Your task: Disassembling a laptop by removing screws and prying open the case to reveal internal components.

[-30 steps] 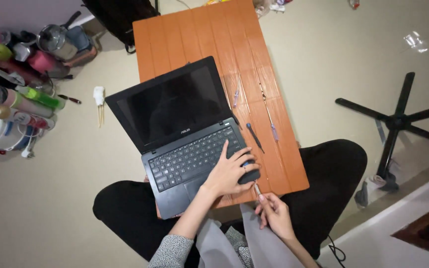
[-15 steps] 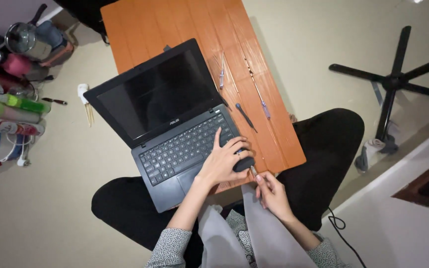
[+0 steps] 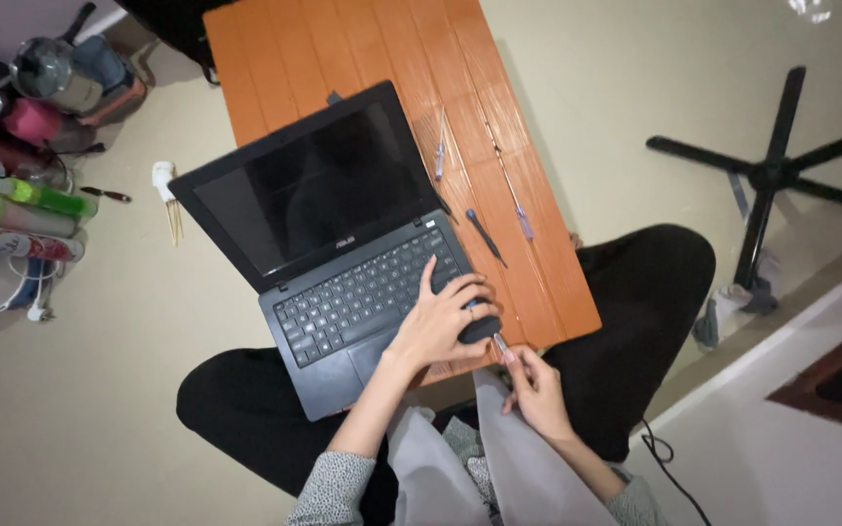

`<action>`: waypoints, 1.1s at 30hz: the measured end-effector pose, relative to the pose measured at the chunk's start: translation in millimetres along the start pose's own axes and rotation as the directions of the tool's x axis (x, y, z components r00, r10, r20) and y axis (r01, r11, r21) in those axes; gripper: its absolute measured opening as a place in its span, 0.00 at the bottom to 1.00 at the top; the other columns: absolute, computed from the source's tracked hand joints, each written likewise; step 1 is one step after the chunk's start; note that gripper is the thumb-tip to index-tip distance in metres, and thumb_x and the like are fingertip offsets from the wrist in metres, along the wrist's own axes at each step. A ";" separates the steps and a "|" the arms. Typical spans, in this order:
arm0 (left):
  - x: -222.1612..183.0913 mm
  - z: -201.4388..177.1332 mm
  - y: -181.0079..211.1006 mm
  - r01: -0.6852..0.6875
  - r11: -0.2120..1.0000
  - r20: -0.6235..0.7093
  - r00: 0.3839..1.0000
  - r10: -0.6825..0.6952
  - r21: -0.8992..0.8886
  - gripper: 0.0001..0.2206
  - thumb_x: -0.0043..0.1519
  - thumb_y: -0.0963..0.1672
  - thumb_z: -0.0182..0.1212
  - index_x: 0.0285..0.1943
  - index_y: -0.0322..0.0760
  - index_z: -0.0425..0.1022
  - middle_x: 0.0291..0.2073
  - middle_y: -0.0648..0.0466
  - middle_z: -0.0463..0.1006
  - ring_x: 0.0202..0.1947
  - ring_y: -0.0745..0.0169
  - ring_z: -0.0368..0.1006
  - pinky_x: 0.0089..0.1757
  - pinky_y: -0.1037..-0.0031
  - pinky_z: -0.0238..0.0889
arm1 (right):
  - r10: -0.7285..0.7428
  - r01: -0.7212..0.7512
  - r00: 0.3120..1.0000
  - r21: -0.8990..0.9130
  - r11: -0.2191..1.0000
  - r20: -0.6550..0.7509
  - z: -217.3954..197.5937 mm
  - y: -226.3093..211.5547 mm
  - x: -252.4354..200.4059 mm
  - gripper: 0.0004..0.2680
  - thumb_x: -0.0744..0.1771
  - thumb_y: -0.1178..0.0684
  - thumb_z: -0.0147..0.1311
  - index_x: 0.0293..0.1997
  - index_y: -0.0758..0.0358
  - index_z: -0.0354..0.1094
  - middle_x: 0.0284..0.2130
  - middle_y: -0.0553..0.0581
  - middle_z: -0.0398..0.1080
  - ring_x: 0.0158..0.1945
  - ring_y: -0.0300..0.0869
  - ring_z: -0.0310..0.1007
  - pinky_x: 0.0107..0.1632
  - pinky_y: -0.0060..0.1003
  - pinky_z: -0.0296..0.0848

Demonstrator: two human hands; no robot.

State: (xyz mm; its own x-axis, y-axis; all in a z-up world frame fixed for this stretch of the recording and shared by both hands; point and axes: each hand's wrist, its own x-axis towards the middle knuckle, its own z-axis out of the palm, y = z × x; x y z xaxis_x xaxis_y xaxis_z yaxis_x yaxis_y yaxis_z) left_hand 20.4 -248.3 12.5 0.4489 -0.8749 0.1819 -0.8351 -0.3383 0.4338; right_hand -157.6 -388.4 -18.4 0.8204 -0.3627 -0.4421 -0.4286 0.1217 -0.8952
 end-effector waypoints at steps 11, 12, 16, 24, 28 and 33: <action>-2.7 -12.2 5.0 -0.028 0.999 -0.062 0.998 0.026 -0.025 0.19 0.50 0.53 0.65 0.49 0.51 0.79 0.50 0.61 0.74 0.65 0.60 0.63 0.65 0.22 0.23 | 0.164 -0.163 0.986 0.062 0.985 -0.018 -4.4 26.3 21.3 0.07 0.70 0.59 0.49 0.43 0.75 0.73 0.22 0.67 0.73 0.10 0.46 0.65 0.16 0.36 0.65; -4.0 -10.4 6.3 -0.029 0.999 -0.066 0.997 0.027 -0.021 0.18 0.50 0.53 0.65 0.48 0.51 0.80 0.49 0.62 0.74 0.65 0.61 0.64 0.65 0.23 0.24 | 0.198 -0.197 0.980 0.045 0.979 -0.016 -5.3 25.1 21.0 0.08 0.70 0.58 0.49 0.43 0.74 0.72 0.22 0.67 0.73 0.10 0.46 0.65 0.16 0.36 0.64; -7.1 -6.9 7.2 -0.043 0.999 -0.101 0.994 0.040 -0.028 0.18 0.50 0.52 0.64 0.49 0.51 0.79 0.49 0.61 0.74 0.65 0.61 0.63 0.66 0.24 0.23 | 0.065 -0.068 0.997 0.056 0.996 0.048 -17.5 49.0 33.5 0.07 0.69 0.60 0.49 0.40 0.74 0.71 0.24 0.66 0.73 0.10 0.46 0.65 0.14 0.37 0.68; -6.4 -7.9 4.1 -0.054 0.998 -0.032 0.998 0.053 -0.035 0.18 0.52 0.52 0.61 0.51 0.49 0.78 0.51 0.59 0.73 0.66 0.57 0.62 0.65 0.23 0.20 | 0.046 -0.058 0.985 0.064 0.996 0.167 -35.3 111.7 82.1 0.08 0.70 0.55 0.51 0.37 0.70 0.73 0.10 0.54 0.58 0.11 0.38 0.53 0.16 0.35 0.59; -3.1 -5.1 2.9 -0.046 0.999 -0.016 0.999 0.046 -0.014 0.18 0.53 0.52 0.61 0.52 0.49 0.77 0.52 0.59 0.72 0.66 0.58 0.61 0.64 0.21 0.20 | -0.286 0.295 0.955 -0.182 0.938 0.074 -35.0 152.9 100.3 0.05 0.66 0.62 0.53 0.35 0.64 0.76 0.18 0.50 0.72 0.16 0.32 0.57 0.21 0.27 0.55; -8.6 8.4 -9.6 -0.095 0.995 0.023 0.995 0.096 -0.015 0.25 0.51 0.52 0.63 0.58 0.45 0.74 0.59 0.52 0.71 0.74 0.53 0.57 0.63 0.16 0.19 | -0.262 0.231 0.950 0.184 0.955 0.167 -41.4 234.4 143.2 0.10 0.67 0.61 0.52 0.51 0.74 0.73 0.41 0.65 0.82 0.39 0.45 0.81 0.43 0.34 0.77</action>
State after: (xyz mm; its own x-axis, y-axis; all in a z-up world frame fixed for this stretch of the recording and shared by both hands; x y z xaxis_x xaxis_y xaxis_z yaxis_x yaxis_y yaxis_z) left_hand 21.9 -240.5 -0.6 0.3596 -0.9109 0.2022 -0.8693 -0.2484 0.4273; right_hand -156.2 -450.1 -289.2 0.9554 -0.2223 -0.1945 -0.1499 0.2027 -0.9677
